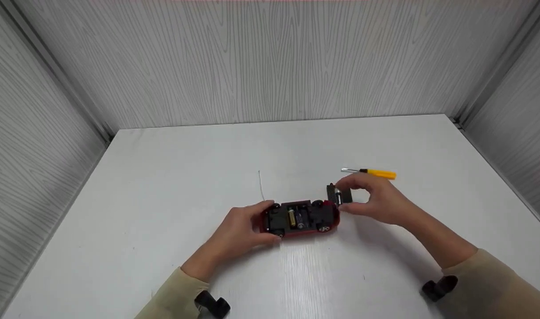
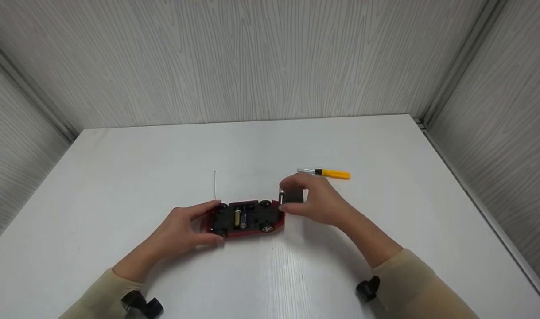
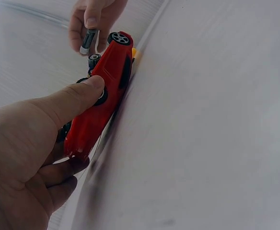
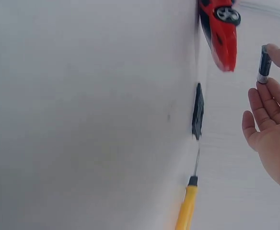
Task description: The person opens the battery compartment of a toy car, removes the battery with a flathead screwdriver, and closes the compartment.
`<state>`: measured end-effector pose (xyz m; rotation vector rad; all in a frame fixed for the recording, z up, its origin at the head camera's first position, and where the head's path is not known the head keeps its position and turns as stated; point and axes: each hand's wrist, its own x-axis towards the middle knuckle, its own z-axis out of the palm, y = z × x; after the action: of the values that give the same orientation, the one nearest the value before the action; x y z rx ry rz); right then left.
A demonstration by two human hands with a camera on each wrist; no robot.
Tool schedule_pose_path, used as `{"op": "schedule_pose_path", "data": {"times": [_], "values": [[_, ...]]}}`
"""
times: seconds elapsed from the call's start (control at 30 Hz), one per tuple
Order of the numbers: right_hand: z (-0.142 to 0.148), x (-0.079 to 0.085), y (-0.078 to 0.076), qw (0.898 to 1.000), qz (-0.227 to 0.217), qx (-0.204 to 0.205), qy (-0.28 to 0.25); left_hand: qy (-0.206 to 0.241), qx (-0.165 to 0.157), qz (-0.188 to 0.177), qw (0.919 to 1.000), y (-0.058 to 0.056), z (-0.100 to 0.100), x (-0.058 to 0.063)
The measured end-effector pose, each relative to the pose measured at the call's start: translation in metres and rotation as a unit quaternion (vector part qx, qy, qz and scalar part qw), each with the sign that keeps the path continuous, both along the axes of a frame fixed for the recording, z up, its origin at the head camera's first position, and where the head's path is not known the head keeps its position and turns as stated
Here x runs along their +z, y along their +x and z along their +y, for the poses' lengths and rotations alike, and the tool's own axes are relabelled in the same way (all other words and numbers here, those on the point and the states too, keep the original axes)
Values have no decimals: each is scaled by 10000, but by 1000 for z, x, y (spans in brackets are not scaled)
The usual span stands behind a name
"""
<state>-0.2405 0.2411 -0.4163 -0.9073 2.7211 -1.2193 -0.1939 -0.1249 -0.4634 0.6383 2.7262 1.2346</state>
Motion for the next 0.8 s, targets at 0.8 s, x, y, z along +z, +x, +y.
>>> {"op": "schedule_pose_path", "data": {"times": [0.8], "values": [[82, -19, -29, 9902, -917, -751, 733, 56, -42, 32, 10000, -1, -1, -1]]}}
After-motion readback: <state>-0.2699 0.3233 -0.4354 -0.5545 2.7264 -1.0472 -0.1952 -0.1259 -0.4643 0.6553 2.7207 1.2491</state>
